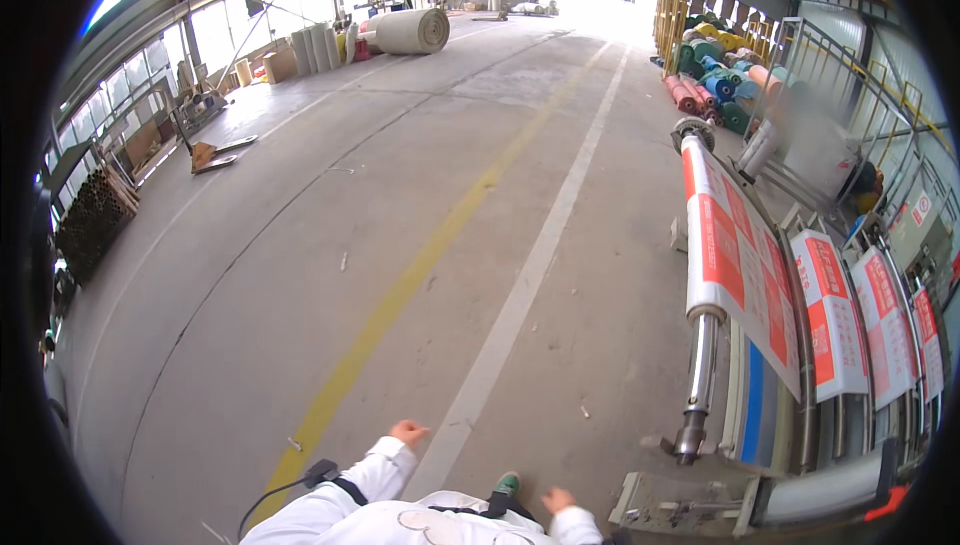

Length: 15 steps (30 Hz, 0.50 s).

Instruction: Apply labels and tape to rolls of manufactured material in a factory setting.

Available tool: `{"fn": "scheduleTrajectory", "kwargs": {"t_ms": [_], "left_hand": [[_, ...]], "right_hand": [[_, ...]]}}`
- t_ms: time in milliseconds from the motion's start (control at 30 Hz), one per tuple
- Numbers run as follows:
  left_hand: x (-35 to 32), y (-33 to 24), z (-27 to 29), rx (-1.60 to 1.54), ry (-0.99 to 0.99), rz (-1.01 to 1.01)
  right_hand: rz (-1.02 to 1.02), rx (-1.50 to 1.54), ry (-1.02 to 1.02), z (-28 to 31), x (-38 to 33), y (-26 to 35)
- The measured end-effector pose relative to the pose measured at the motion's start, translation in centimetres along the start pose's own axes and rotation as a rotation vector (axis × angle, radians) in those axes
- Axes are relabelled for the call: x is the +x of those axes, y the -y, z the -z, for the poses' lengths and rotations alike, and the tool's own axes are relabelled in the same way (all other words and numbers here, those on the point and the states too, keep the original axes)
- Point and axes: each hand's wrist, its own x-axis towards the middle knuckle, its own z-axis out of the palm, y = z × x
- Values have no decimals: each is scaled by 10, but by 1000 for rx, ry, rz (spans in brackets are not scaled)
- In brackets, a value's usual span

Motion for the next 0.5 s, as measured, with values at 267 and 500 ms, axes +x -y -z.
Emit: {"fn": "scheduleTrajectory", "kwargs": {"t_ms": [267,500], "left_hand": [[24,97,86,-202,-526,344],[133,143,82,405,-18,531]], "right_hand": [[606,362,-93,234,117,237],[51,-48,-99,221,249,108]]}}
